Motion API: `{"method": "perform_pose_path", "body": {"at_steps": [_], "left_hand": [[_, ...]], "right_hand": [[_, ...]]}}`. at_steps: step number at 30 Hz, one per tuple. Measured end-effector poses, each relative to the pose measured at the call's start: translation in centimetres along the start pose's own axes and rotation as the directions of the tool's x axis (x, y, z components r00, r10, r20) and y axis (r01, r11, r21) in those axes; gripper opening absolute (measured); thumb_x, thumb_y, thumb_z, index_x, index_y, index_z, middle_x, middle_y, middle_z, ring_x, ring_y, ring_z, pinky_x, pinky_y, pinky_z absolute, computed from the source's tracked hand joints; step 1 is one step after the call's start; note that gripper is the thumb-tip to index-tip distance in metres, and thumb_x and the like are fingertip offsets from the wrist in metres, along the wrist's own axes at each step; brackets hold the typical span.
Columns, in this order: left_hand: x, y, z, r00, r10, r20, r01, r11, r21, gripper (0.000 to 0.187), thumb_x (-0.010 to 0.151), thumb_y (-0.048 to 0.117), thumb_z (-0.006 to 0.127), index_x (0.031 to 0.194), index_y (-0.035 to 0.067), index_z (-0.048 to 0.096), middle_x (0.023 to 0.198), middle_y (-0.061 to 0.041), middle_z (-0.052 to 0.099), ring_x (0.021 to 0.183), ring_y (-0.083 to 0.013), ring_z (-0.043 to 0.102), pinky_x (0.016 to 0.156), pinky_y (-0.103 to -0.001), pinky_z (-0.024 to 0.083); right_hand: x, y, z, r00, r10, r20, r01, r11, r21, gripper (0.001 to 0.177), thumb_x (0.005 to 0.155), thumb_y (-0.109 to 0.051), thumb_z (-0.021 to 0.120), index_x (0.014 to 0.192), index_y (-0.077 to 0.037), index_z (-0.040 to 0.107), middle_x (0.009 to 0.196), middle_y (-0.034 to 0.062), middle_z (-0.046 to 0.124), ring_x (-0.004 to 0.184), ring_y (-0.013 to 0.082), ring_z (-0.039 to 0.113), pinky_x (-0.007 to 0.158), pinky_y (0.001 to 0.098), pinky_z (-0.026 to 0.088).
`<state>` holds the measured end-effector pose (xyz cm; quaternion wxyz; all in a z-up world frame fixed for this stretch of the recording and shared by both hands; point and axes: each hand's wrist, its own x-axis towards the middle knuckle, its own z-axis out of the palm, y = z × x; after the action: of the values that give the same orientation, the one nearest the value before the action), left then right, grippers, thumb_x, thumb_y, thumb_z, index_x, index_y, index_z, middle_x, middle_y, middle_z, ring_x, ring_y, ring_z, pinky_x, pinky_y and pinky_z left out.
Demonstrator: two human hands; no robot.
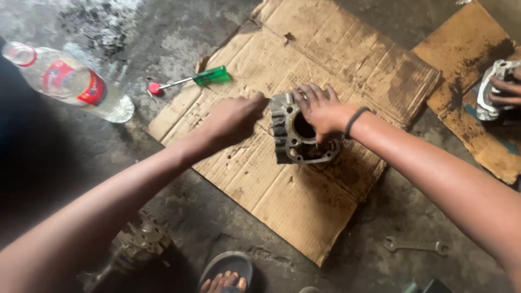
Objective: Cleaning and scraping carbon or gasket residue from a motorcycle engine cylinder block.
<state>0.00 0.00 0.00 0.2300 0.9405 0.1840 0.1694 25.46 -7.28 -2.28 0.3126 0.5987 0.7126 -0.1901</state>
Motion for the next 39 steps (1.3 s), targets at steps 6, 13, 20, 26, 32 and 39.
{"method": "perform_pose_path", "body": {"at_steps": [6,13,20,26,32,39], "left_hand": [[1.4,1.3,1.0,0.913,-0.253,0.321,0.233,0.967,0.098,0.012,0.094,0.011,0.053,0.097,0.003,0.061,0.079,-0.019,0.069,0.074,-0.0376,0.069,0.063,-0.05,0.054],[2.4,0.0,1.2,0.839,-0.296,0.456,0.377,0.922,-0.095,0.031,0.104,0.028,0.053,0.088,0.003,0.065,0.078,-0.018,0.069,0.068,-0.0318,0.066,0.063,-0.046,0.053],[2.9,0.7,-0.1,0.669,-0.533,0.518,0.543,0.826,0.15,0.033,0.103,0.028,0.053,0.088,0.003,0.069,0.071,-0.016,0.07,0.059,-0.0259,0.068,0.051,-0.042,0.056],[2.5,0.9,-0.4,0.837,-0.439,0.328,0.436,0.896,0.086,0.028,0.101,0.02,0.057,0.084,0.002,0.07,0.066,-0.018,0.068,0.054,-0.0315,0.064,0.049,-0.047,0.051],[2.4,1.0,0.6,0.874,-0.365,0.32,0.362,0.929,0.072,0.019,0.1,0.009,0.051,0.093,0.005,0.068,0.058,-0.01,0.062,0.044,-0.0206,0.058,0.039,-0.041,0.047],[3.1,2.2,4.3,0.746,-0.491,0.45,0.28,0.844,0.458,0.033,0.113,0.021,0.04,0.142,0.008,0.046,0.057,-0.008,0.053,0.038,-0.0188,0.05,0.029,-0.034,0.04]], "right_hand": [[-0.8,0.0,-1.0,1.0,-0.01,0.023,0.01,1.0,0.014,0.152,0.069,-0.047,0.091,0.155,-0.002,-0.025,0.166,0.0305,-0.011,0.155,0.0454,-0.006,0.123,0.0643,0.003],[-1.8,-0.4,-2.1,0.994,-0.049,0.097,0.04,0.995,0.092,0.155,0.068,-0.038,0.092,0.155,-0.005,-0.033,0.164,0.0292,-0.021,0.154,0.0428,-0.013,0.125,0.0601,-0.005],[-2.5,0.2,-1.4,0.991,-0.13,-0.012,0.131,0.988,0.081,0.155,0.061,-0.045,0.087,0.15,-0.001,-0.033,0.16,0.0284,-0.019,0.151,0.0417,-0.012,0.123,0.0576,-0.006],[-1.5,1.3,0.2,0.977,-0.155,-0.145,0.172,0.979,0.112,0.157,0.051,-0.054,0.083,0.156,0.0,-0.021,0.16,0.0287,-0.005,0.15,0.0409,-0.005,0.119,0.0604,0.0],[-1.1,1.2,1.1,0.948,-0.166,-0.272,0.205,0.972,0.119,0.157,0.04,-0.041,0.082,0.157,0.003,-0.012,0.161,0.0289,0.005,0.149,0.0392,0.001,0.119,0.0591,0.004],[-1.2,1.1,1.4,0.911,-0.145,-0.386,0.202,0.973,0.113,0.157,0.03,-0.032,0.079,0.158,0.004,-0.004,0.156,0.0257,0.016,0.147,0.0351,0.011,0.12,0.0553,0.012]]}}
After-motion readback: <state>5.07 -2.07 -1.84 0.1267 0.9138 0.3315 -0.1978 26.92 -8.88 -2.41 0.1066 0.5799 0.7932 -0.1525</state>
